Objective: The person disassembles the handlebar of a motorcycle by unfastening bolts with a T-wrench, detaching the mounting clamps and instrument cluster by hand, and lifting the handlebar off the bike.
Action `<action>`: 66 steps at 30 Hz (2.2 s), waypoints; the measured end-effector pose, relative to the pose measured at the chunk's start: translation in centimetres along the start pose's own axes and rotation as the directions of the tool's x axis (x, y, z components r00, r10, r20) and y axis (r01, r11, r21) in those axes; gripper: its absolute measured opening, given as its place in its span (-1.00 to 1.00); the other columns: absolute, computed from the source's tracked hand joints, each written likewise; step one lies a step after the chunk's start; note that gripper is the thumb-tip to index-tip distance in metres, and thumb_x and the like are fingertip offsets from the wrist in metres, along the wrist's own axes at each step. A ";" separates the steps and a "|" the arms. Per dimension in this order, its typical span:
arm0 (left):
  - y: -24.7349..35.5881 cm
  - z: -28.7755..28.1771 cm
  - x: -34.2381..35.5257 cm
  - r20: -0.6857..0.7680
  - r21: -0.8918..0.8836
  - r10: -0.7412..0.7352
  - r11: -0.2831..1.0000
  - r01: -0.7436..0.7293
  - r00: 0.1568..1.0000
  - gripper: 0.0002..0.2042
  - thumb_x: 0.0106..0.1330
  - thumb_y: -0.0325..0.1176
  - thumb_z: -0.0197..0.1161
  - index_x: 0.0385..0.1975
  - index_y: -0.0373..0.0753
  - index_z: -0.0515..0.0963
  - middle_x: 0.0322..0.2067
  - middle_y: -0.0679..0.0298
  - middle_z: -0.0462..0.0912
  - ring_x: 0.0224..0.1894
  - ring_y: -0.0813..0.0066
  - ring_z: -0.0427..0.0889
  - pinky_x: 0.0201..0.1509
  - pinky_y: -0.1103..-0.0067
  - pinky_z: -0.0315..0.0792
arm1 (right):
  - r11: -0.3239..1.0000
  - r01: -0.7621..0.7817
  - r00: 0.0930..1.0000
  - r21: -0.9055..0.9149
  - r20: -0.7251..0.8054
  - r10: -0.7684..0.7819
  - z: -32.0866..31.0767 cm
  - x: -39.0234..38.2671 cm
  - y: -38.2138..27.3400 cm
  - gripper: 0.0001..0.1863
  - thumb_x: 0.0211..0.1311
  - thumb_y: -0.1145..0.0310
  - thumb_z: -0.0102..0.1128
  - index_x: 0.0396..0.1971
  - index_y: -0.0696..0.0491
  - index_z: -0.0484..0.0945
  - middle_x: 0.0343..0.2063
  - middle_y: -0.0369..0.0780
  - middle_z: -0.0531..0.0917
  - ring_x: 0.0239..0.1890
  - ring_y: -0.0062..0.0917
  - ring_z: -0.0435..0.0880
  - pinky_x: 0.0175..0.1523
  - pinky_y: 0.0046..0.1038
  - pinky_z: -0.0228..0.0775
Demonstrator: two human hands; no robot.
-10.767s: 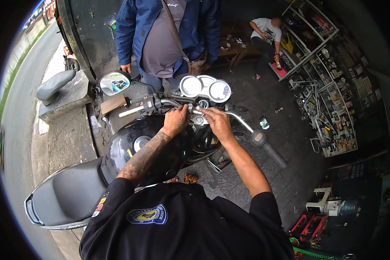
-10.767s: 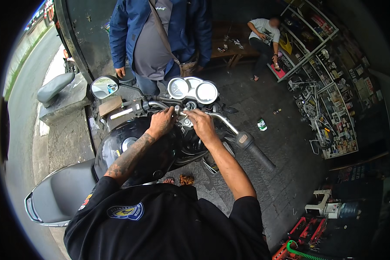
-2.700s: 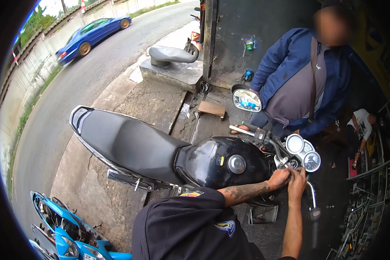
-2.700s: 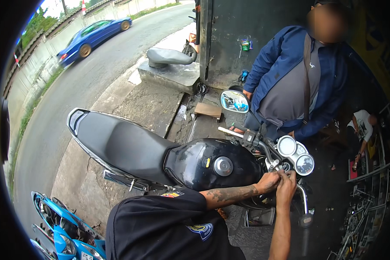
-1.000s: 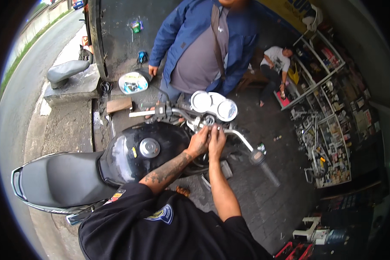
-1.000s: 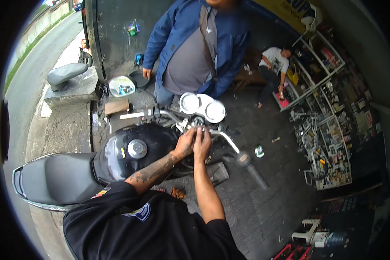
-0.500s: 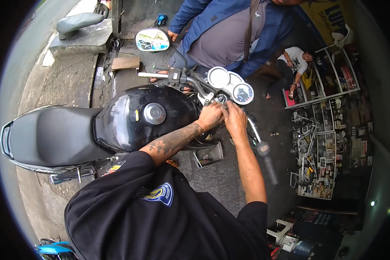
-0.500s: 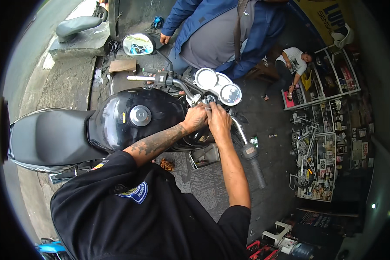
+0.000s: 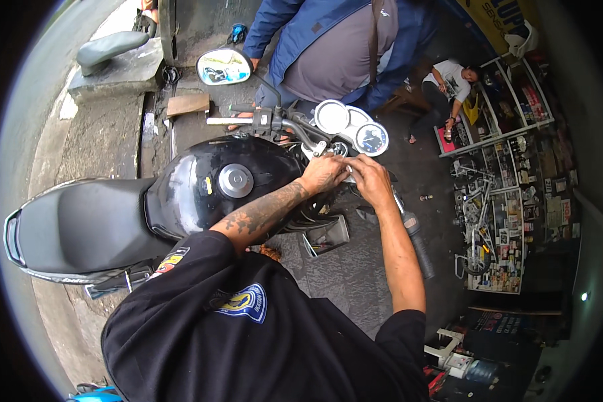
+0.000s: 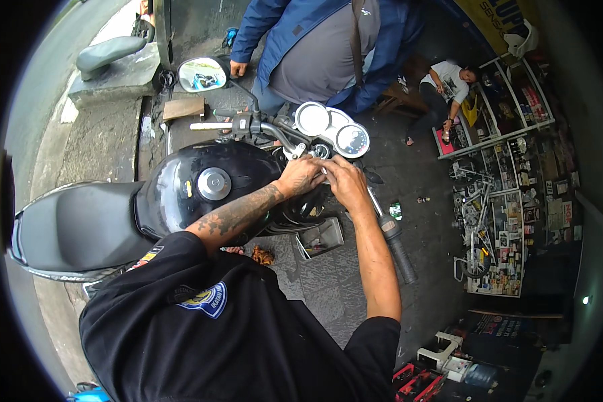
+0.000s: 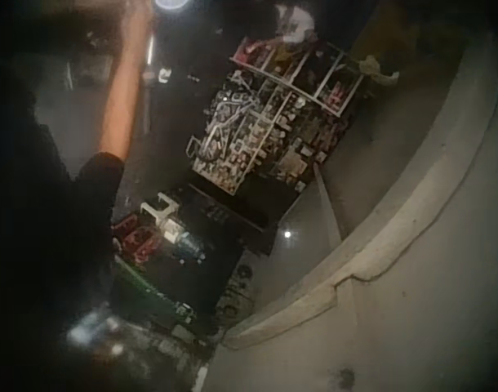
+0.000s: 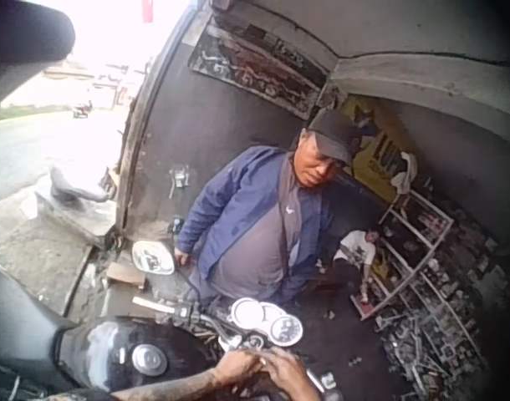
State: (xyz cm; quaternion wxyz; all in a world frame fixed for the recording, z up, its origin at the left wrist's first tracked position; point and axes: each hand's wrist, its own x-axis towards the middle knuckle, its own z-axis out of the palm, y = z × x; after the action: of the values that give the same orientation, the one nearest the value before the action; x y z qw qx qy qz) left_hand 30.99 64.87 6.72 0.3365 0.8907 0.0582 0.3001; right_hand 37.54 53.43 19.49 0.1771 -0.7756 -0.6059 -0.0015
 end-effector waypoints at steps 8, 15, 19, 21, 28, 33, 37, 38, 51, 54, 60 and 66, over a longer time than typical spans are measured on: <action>1.0 0.6 0.0 0.017 0.050 -0.193 0.980 0.192 0.981 -0.84 0.04 -0.30 0.23 -0.52 -0.26 0.57 -0.52 0.05 0.61 -0.43 0.05 0.62 -0.36 0.27 0.51 | 0.737 -0.354 0.811 0.576 -0.202 0.548 6.1 -1.0 0.6 -0.80 0.06 0.41 0.36 -0.39 0.20 0.55 -0.54 -0.25 0.54 -0.54 -0.56 0.50 -0.37 -0.51 0.38; -0.7 0.5 -1.7 -0.230 -0.070 0.136 0.985 -0.155 0.964 -0.67 0.10 -0.36 0.27 -0.15 -0.34 0.45 -0.23 0.02 0.50 -0.16 0.00 0.53 -0.18 0.30 0.49 | 0.935 -0.159 0.811 0.316 -0.499 0.306 6.8 -1.6 -0.7 -0.83 0.12 0.43 0.26 -0.36 0.24 0.61 -0.35 -0.11 0.58 -0.26 -0.28 0.54 -0.12 -0.34 0.37; -0.8 1.4 -0.9 -0.102 -0.355 -0.010 0.934 -0.027 0.995 -0.73 0.07 -0.47 0.26 -0.21 -0.34 0.44 -0.27 -0.04 0.53 -0.22 -0.08 0.54 -0.22 0.28 0.44 | 0.966 -0.141 0.811 0.218 -0.534 0.239 7.5 -1.7 -0.7 -0.79 0.17 0.40 0.21 -0.28 0.24 0.61 -0.32 -0.11 0.58 -0.18 -0.24 0.50 -0.04 -0.27 0.34; -0.8 1.7 -0.3 -0.209 -0.376 -0.093 0.926 0.008 0.973 -0.82 0.10 -0.43 0.23 -0.34 -0.30 0.42 -0.39 -0.02 0.55 -0.28 -0.07 0.57 -0.28 0.23 0.44 | 0.971 -0.103 0.811 0.217 -0.547 0.208 7.3 -1.1 -1.4 -0.75 0.15 0.39 0.22 -0.19 0.20 0.59 -0.30 -0.12 0.58 -0.20 -0.24 0.49 -0.04 -0.25 0.33; 0.6 1.2 -1.8 -0.166 -0.256 -0.208 0.953 0.162 0.964 -0.79 0.13 -0.38 0.23 -0.29 -0.29 0.40 -0.33 -0.05 0.55 -0.24 -0.10 0.58 -0.27 0.20 0.48 | 0.806 -0.281 0.663 0.522 -0.501 0.556 8.6 -1.4 -1.2 -0.84 0.09 0.44 0.33 -0.35 0.18 0.60 -0.38 -0.17 0.68 -0.28 -0.42 0.64 -0.15 -0.42 0.44; 0.5 2.5 -2.7 -0.279 -0.324 -0.065 0.946 -0.031 0.958 -0.76 0.15 -0.47 0.25 -0.20 -0.36 0.44 -0.17 -0.02 0.48 -0.17 -0.06 0.56 -0.13 0.32 0.50 | 0.825 -0.188 0.672 0.534 -0.542 0.504 9.0 -2.1 -0.5 -0.83 0.09 0.45 0.32 -0.35 0.22 0.62 -0.37 -0.14 0.67 -0.28 -0.36 0.62 -0.09 -0.37 0.42; 0.9 2.5 -1.9 -0.251 -0.361 -0.165 0.930 0.066 0.954 -0.72 0.13 -0.41 0.25 -0.21 -0.35 0.38 -0.29 0.00 0.39 -0.22 -0.09 0.49 -0.21 0.25 0.45 | 0.700 -0.191 0.613 0.689 -0.473 0.633 10.6 -2.1 0.6 -0.77 0.17 0.41 0.27 -0.26 0.27 0.59 -0.33 -0.15 0.66 -0.28 -0.45 0.59 -0.09 -0.41 0.40; 0.7 2.5 -1.8 -0.256 -0.331 -0.173 0.940 0.082 0.951 -0.71 0.13 -0.40 0.25 -0.20 -0.34 0.38 -0.27 -0.01 0.40 -0.21 -0.10 0.48 -0.20 0.25 0.45 | 0.704 -0.220 0.630 0.675 -0.453 0.631 10.4 -1.8 0.1 -0.76 0.16 0.40 0.28 -0.27 0.27 0.59 -0.33 -0.13 0.65 -0.28 -0.41 0.59 -0.09 -0.39 0.40; 0.7 1.5 -2.3 -0.302 -0.296 -0.073 0.955 -0.021 0.950 -0.75 0.13 -0.43 0.24 -0.22 -0.36 0.43 -0.30 0.04 0.51 -0.20 -0.01 0.54 -0.18 0.29 0.48 | 0.937 -0.151 0.796 0.314 -0.523 0.304 7.2 -1.7 -1.2 -0.81 0.19 0.43 0.21 -0.31 0.27 0.59 -0.35 -0.12 0.62 -0.28 -0.34 0.61 -0.17 -0.36 0.41; 0.7 0.9 -2.0 -0.244 -0.356 -0.102 0.934 0.009 0.964 -0.80 0.14 -0.42 0.20 -0.30 -0.36 0.40 -0.36 0.04 0.47 -0.28 -0.04 0.51 -0.25 0.29 0.46 | 0.929 -0.151 0.797 0.338 -0.514 0.316 7.3 -0.8 -1.3 -0.84 0.21 0.47 0.17 -0.31 0.26 0.58 -0.37 -0.12 0.61 -0.30 -0.35 0.61 -0.17 -0.39 0.41; 0.8 1.5 -2.1 -0.233 -0.392 -0.097 0.920 -0.002 0.968 -0.81 0.16 -0.38 0.23 -0.34 -0.34 0.43 -0.41 0.07 0.48 -0.30 0.00 0.53 -0.26 0.29 0.46 | 0.888 -0.139 0.796 0.439 -0.484 0.364 6.0 -1.6 -1.1 -0.85 0.24 0.44 0.17 -0.33 0.24 0.57 -0.49 -0.22 0.58 -0.42 -0.52 0.59 -0.29 -0.50 0.41; 0.7 0.6 -1.7 -0.244 -0.275 -0.139 0.959 0.069 0.960 -0.82 0.15 -0.30 0.29 -0.39 -0.24 0.47 -0.47 0.10 0.55 -0.34 0.05 0.59 -0.31 0.30 0.48 | 0.842 -0.356 0.673 0.405 -0.515 0.531 3.8 -0.6 4.3 -0.77 0.22 0.35 0.25 -0.33 0.24 0.59 -0.55 -0.24 0.54 -0.55 -0.61 0.51 -0.52 -0.58 0.30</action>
State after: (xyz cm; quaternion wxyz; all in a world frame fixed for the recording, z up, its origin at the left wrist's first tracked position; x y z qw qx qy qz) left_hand 29.93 63.47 5.97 0.4568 0.7864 0.1087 0.4015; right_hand 40.65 53.06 14.60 0.4612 -0.8254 -0.3009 -0.1247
